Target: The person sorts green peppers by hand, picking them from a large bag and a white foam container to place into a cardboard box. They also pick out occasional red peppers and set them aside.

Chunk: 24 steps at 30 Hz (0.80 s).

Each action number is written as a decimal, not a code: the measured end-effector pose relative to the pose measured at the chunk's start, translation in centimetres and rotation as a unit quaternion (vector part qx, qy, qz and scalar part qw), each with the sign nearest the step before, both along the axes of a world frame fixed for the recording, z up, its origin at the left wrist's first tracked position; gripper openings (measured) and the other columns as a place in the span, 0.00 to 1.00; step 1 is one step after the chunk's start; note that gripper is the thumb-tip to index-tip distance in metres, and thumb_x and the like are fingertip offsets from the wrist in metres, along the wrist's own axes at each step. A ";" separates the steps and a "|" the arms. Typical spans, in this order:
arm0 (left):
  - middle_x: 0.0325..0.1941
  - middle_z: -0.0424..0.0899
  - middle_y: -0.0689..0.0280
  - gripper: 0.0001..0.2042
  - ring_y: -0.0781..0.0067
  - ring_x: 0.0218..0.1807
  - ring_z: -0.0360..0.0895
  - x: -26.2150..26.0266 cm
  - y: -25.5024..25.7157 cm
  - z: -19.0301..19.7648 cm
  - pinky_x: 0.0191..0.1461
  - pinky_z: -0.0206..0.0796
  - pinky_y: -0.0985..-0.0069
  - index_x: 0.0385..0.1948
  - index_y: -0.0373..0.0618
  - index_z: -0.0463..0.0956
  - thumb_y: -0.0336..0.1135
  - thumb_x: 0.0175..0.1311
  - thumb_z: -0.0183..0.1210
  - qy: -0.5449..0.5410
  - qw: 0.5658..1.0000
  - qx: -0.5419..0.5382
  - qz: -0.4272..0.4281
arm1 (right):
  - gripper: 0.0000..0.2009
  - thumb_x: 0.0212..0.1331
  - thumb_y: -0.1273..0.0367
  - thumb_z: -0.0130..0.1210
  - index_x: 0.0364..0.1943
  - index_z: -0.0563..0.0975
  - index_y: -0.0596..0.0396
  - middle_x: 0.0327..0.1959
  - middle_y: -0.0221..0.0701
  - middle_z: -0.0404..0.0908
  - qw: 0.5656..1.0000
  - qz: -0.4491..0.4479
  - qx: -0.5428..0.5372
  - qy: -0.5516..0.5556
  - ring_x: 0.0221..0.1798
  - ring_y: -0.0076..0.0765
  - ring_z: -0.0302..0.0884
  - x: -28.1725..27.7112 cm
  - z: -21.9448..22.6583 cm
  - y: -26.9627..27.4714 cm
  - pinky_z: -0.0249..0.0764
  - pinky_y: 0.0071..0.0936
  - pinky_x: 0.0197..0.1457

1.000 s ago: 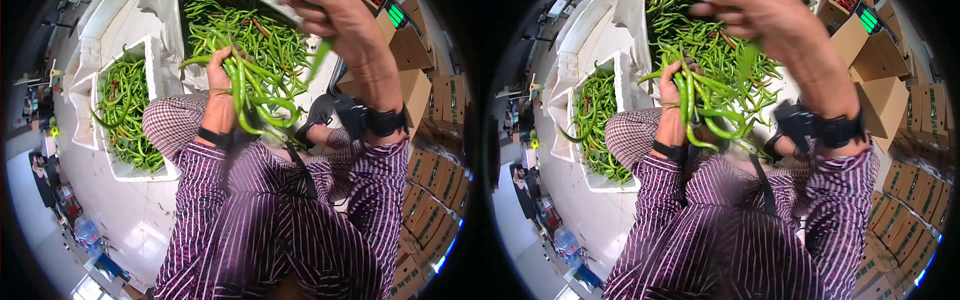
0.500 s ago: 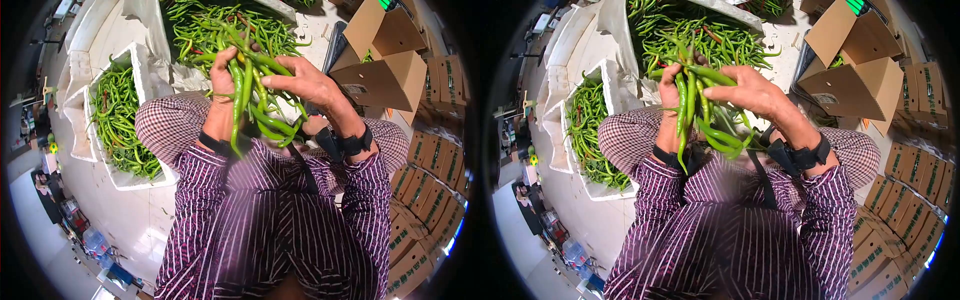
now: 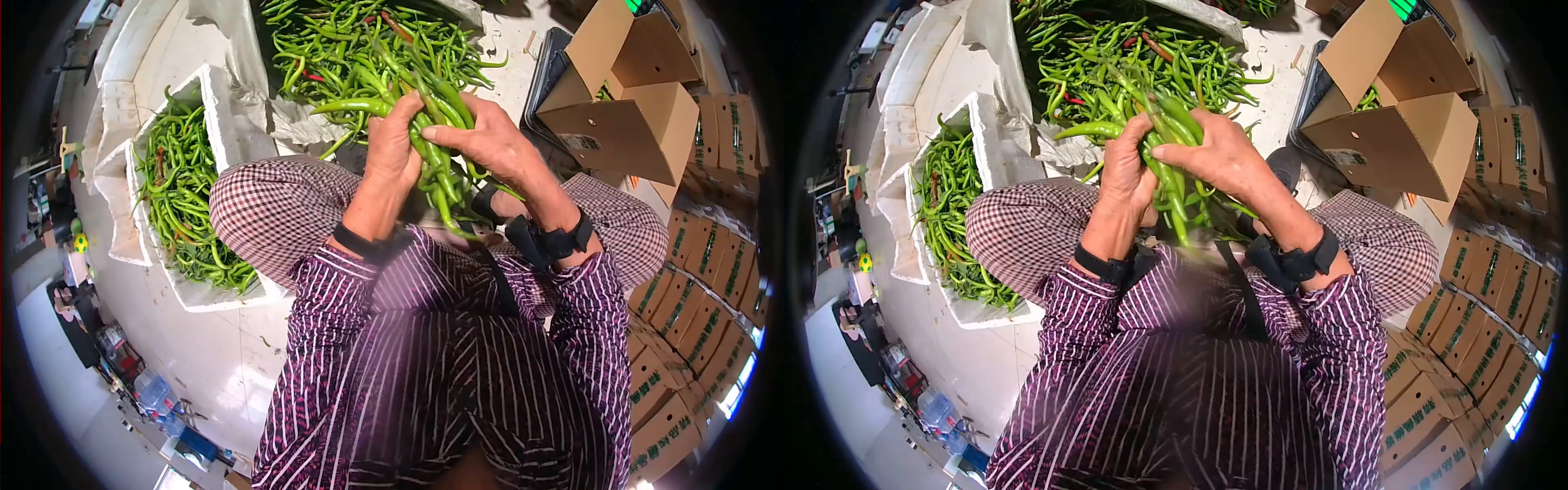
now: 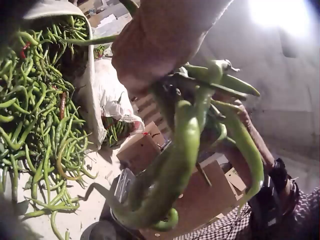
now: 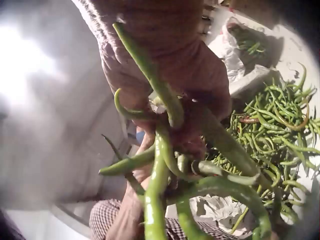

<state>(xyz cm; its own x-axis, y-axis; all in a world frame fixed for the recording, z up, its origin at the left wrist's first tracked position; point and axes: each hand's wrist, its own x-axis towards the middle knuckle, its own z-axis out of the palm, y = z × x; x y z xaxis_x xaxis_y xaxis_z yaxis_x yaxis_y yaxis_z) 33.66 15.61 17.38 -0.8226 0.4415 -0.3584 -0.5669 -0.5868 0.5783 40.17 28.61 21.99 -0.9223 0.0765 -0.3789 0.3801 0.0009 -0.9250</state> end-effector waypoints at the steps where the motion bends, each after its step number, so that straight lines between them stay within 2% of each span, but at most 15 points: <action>1: 0.40 0.82 0.61 0.11 0.70 0.39 0.80 0.0 -0.1 0.1 0.46 0.76 0.72 0.44 0.35 0.75 0.28 0.60 0.57 -0.003 1.000 0.000 0.001 | 0.26 0.52 0.66 0.65 0.55 0.72 0.62 0.45 0.32 0.79 0.999 0.011 -0.049 0.009 0.45 0.22 0.74 -0.1 -0.2 0.1 0.70 0.20 0.49; 2: 0.40 0.82 0.60 0.11 0.70 0.39 0.80 -0.2 -0.3 0.4 0.45 0.76 0.72 0.44 0.35 0.75 0.28 0.60 0.58 -0.008 1.000 -0.002 -0.016 | 0.24 0.52 0.68 0.63 0.55 0.73 0.62 0.46 0.33 0.79 0.998 0.012 -0.055 -0.009 0.45 0.24 0.75 -0.2 0.3 0.6 0.71 0.21 0.49; 3: 0.40 0.82 0.60 0.12 0.70 0.39 0.80 -0.4 -0.5 0.8 0.45 0.76 0.73 0.44 0.36 0.75 0.27 0.59 0.58 -0.015 0.999 -0.004 -0.034 | 0.22 0.53 0.69 0.61 0.53 0.74 0.63 0.43 0.32 0.80 0.988 -0.022 -0.152 0.006 0.42 0.24 0.77 -0.1 -0.2 1.1 0.73 0.21 0.46; 5: 0.41 0.81 0.59 0.15 0.69 0.40 0.80 -0.4 -1.0 1.4 0.45 0.76 0.74 0.47 0.35 0.73 0.26 0.58 0.58 -0.032 0.997 0.003 -0.073 | 0.21 0.53 0.68 0.59 0.52 0.74 0.63 0.38 0.31 0.80 0.975 -0.057 -0.212 -0.021 0.38 0.23 0.77 0.6 1.6 2.4 0.73 0.19 0.43; 7: 0.42 0.80 0.58 0.19 0.69 0.42 0.79 -0.4 -0.7 1.6 0.46 0.76 0.73 0.51 0.34 0.69 0.25 0.57 0.58 0.015 0.995 0.008 -0.096 | 0.20 0.54 0.67 0.58 0.50 0.74 0.63 0.34 0.29 0.80 0.973 -0.094 -0.209 0.003 0.35 0.21 0.76 1.2 1.6 2.5 0.72 0.16 0.40; 9: 0.41 0.80 0.59 0.21 0.69 0.42 0.78 -0.3 -0.4 1.8 0.47 0.75 0.74 0.53 0.34 0.67 0.23 0.56 0.57 0.012 0.995 -0.010 -0.104 | 0.20 0.53 0.68 0.58 0.50 0.73 0.64 0.35 0.31 0.80 0.979 -0.077 -0.189 -0.016 0.35 0.21 0.77 1.6 1.3 3.1 0.74 0.16 0.40; 11: 0.39 0.79 0.60 0.22 0.71 0.40 0.79 -0.2 -0.3 1.9 0.46 0.74 0.75 0.53 0.33 0.65 0.21 0.55 0.57 0.024 0.995 -0.048 -0.084 | 0.22 0.52 0.70 0.58 0.51 0.70 0.65 0.37 0.33 0.79 0.969 -0.090 -0.228 -0.018 0.36 0.21 0.77 1.9 0.4 3.1 0.76 0.17 0.40; 13: 0.39 0.78 0.62 0.22 0.72 0.40 0.78 -0.3 -0.4 1.8 0.42 0.73 0.78 0.53 0.35 0.66 0.23 0.55 0.57 0.031 0.995 -0.064 -0.070 | 0.25 0.51 0.73 0.55 0.56 0.69 0.64 0.43 0.33 0.77 0.959 -0.087 -0.267 -0.036 0.42 0.24 0.74 2.5 0.0 3.4 0.72 0.20 0.45; 14: 0.39 0.78 0.62 0.22 0.72 0.39 0.78 -0.5 -0.5 2.0 0.39 0.72 0.80 0.54 0.35 0.66 0.23 0.55 0.57 0.038 0.995 -0.058 -0.070 | 0.22 0.51 0.75 0.55 0.53 0.71 0.65 0.40 0.33 0.78 0.948 -0.102 -0.299 -0.042 0.38 0.24 0.76 2.9 -0.9 3.6 0.74 0.18 0.41; 15: 0.39 0.78 0.62 0.22 0.73 0.39 0.78 -0.6 -0.6 2.3 0.36 0.71 0.82 0.54 0.35 0.66 0.23 0.55 0.57 0.045 0.995 -0.051 -0.070 | 0.22 0.51 0.75 0.55 0.53 0.71 0.65 0.40 0.33 0.78 0.947 -0.105 -0.299 -0.043 0.38 0.24 0.76 3.1 -1.8 3.6 0.74 0.18 0.41; 17: 0.37 0.77 0.61 0.20 0.75 0.36 0.76 -1.0 -0.6 2.2 0.28 0.66 0.86 0.53 0.36 0.66 0.24 0.59 0.57 0.028 0.994 -0.023 -0.099 | 0.19 0.50 0.76 0.57 0.48 0.71 0.67 0.35 0.36 0.78 0.918 -0.199 -0.342 -0.036 0.32 0.27 0.78 3.4 -2.6 3.5 0.79 0.19 0.36; 19: 0.38 0.76 0.61 0.17 0.75 0.38 0.76 -1.9 -1.3 1.3 0.27 0.65 0.87 0.52 0.36 0.68 0.26 0.61 0.58 0.009 0.996 0.007 -0.092 | 0.17 0.50 0.75 0.56 0.45 0.72 0.68 0.33 0.36 0.77 0.919 -0.202 -0.337 -0.029 0.31 0.27 0.78 3.4 -2.3 4.0 0.78 0.19 0.33; 21: 0.38 0.76 0.61 0.15 0.76 0.38 0.74 -2.3 -1.8 0.7 0.26 0.66 0.89 0.49 0.37 0.70 0.27 0.61 0.58 -0.062 0.993 0.066 -0.079 | 0.16 0.52 0.73 0.56 0.45 0.72 0.68 0.32 0.35 0.76 0.925 -0.174 -0.339 0.010 0.30 0.26 0.76 3.7 -2.6 5.0 0.75 0.19 0.30; 23: 0.44 0.78 0.56 0.16 0.70 0.45 0.76 -2.1 -1.5 0.0 0.27 0.68 0.88 0.48 0.37 0.71 0.28 0.59 0.61 -0.047 0.992 0.028 -0.114 | 0.16 0.53 0.71 0.55 0.44 0.73 0.67 0.32 0.34 0.76 0.924 -0.200 -0.326 0.016 0.29 0.25 0.74 3.9 -3.3 6.0 0.72 0.21 0.32; 24: 0.46 0.78 0.54 0.18 0.68 0.47 0.76 -1.7 -1.2 -0.2 0.28 0.69 0.88 0.49 0.37 0.70 0.28 0.58 0.62 -0.066 0.986 0.027 -0.148 | 0.13 0.53 0.72 0.56 0.41 0.75 0.67 0.31 0.35 0.78 0.900 -0.209 -0.381 0.036 0.29 0.27 0.76 3.8 -3.2 6.2 0.74 0.20 0.32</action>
<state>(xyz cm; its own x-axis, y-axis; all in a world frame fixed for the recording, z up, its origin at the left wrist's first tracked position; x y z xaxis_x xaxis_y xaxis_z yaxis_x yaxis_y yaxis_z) 31.94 14.40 17.15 -0.6027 0.6765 -0.4231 -0.7862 -0.4131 0.4596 43.94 34.85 18.82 -0.8976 0.1662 -0.4082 0.1380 -0.7735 -0.6185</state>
